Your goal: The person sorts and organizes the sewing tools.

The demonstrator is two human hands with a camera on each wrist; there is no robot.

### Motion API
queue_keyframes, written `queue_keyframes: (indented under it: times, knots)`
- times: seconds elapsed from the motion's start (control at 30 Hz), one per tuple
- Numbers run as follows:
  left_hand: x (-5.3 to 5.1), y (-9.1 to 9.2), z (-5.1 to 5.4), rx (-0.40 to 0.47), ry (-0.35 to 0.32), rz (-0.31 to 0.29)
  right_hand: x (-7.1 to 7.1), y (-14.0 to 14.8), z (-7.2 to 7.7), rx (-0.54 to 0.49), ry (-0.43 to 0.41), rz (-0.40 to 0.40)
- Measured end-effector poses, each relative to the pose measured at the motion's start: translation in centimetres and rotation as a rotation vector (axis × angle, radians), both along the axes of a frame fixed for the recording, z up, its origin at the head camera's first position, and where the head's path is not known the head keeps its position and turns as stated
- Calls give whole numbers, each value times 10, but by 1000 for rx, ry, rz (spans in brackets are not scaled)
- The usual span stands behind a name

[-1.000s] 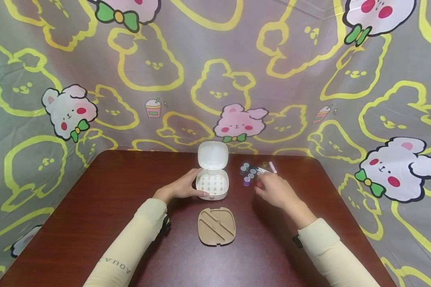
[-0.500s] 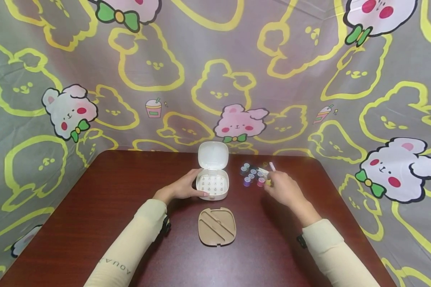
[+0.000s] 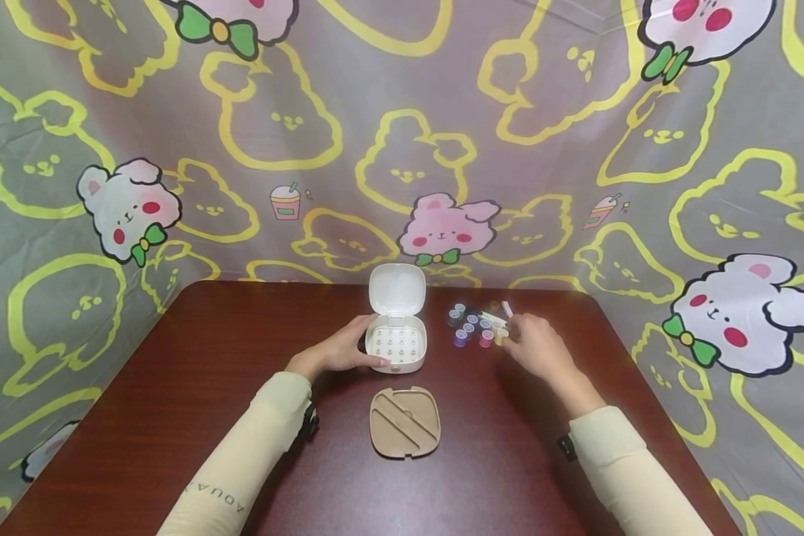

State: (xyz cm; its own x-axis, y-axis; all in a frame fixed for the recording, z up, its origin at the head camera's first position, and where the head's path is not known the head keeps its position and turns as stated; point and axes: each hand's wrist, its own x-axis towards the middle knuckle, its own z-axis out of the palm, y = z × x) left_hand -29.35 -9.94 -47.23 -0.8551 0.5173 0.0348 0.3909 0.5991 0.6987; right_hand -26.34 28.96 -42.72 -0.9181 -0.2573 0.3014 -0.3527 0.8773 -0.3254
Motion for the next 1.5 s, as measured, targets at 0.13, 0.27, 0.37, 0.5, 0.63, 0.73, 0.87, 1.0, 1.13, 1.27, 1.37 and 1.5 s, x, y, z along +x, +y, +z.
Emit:
queue_keyframes:
  times: [0.13, 0.27, 0.37, 0.5, 0.63, 0.73, 0.87, 1.0, 1.13, 1.27, 1.37, 1.5]
  knots:
    - [1, 0, 1, -3, -5, 1, -3, 5, -3, -53, -10, 9]
    - [2, 0, 3, -10, -12, 5, -4, 8, -4, -110, -28, 15]
    - [1, 0, 2, -9, -8, 4, -5, 9, -4, -141, -45, 9]
    - [-1, 0, 0, -2, 6, -3, -7, 12, -7, -177, -85, -4]
    - [-1, 0, 0, -4, 5, -9, -11, 13, -12, -217, -114, -21]
    - [0, 0, 0, -5, 3, -10, -13, 14, -15, -248, -126, -31]
    - [0, 0, 1, -7, 1, -7, -16, 14, -19, -286, -153, -40]
    - [-1, 0, 0, -8, -4, 1, -17, 14, -23, -331, -192, -57]
    - [-1, 0, 1, -12, -6, 5, -18, 12, -25, -380, -246, -80]
    - [1, 0, 2, -14, -7, 8, -20, 11, -30, -406, -296, -110]
    - [2, 0, 3, -18, -12, 12, -23, 10, -34, -423, -319, -123]
    - [1, 0, 3, -19, -16, 16, -27, 8, -39, -446, -356, -144]
